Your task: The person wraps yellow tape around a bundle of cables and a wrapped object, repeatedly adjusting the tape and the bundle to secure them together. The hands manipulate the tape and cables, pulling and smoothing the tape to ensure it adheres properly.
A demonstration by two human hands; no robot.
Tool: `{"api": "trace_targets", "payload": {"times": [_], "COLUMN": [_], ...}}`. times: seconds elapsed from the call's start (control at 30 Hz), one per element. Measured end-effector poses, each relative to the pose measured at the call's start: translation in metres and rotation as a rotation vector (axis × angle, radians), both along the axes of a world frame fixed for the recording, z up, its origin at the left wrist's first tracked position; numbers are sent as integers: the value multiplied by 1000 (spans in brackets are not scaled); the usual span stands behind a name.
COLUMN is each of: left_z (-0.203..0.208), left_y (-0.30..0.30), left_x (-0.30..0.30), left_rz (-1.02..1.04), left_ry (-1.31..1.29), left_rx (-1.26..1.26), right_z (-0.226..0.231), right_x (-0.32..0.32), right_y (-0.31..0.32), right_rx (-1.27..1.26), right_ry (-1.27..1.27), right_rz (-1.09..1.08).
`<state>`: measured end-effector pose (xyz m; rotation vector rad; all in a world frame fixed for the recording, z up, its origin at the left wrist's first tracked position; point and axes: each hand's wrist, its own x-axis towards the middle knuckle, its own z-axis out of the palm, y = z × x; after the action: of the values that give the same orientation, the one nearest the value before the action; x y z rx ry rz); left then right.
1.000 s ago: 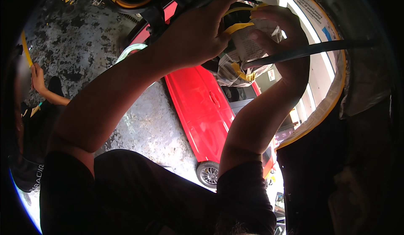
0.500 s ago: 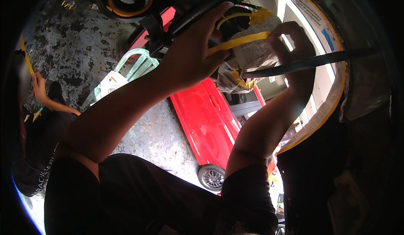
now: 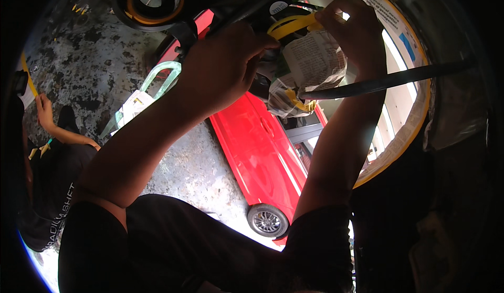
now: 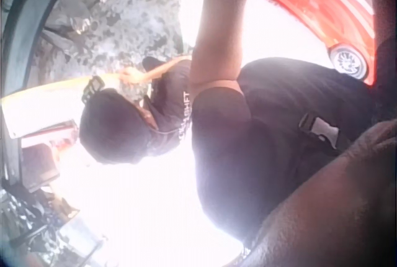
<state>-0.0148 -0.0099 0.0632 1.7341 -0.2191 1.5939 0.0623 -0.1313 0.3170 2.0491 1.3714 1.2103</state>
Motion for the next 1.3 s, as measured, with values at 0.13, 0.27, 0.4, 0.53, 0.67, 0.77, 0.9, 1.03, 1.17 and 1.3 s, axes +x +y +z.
{"api": "trace_targets", "payload": {"times": [0.13,0.27,0.4,0.53,0.67,0.77,0.9,1.03,1.17,1.3], "left_z": [9,16,22,24,21,21,22,24,24,20], "left_y": [8,14,20,20,21,22,20,19,19,20], "left_x": [-3,2,5,7,12,11,13,13,13,15], "left_rz": [167,241,271,282,303,356,351,377,414,452], "left_ry": [7,5,-22,-63,-123,-91,-94,-78,-98,-139], "left_rx": [14,49,63,64,73,92,112,139,166,175], "right_z": [-5,-3,-16,-16,-29,-34,-21,-3,-10,-29], "right_x": [2,18,2,3,-8,-30,-8,18,13,-21], "right_y": [11,3,14,12,17,29,17,3,4,20], "right_rx": [-11,-49,-31,-7,72,138,24,-158,-150,35], "right_ry": [-184,-241,-336,-352,-500,-134,-130,-178,-304,-100], "right_rz": [-147,-57,-144,-180,-137,-118,46,4,-79,98]}}
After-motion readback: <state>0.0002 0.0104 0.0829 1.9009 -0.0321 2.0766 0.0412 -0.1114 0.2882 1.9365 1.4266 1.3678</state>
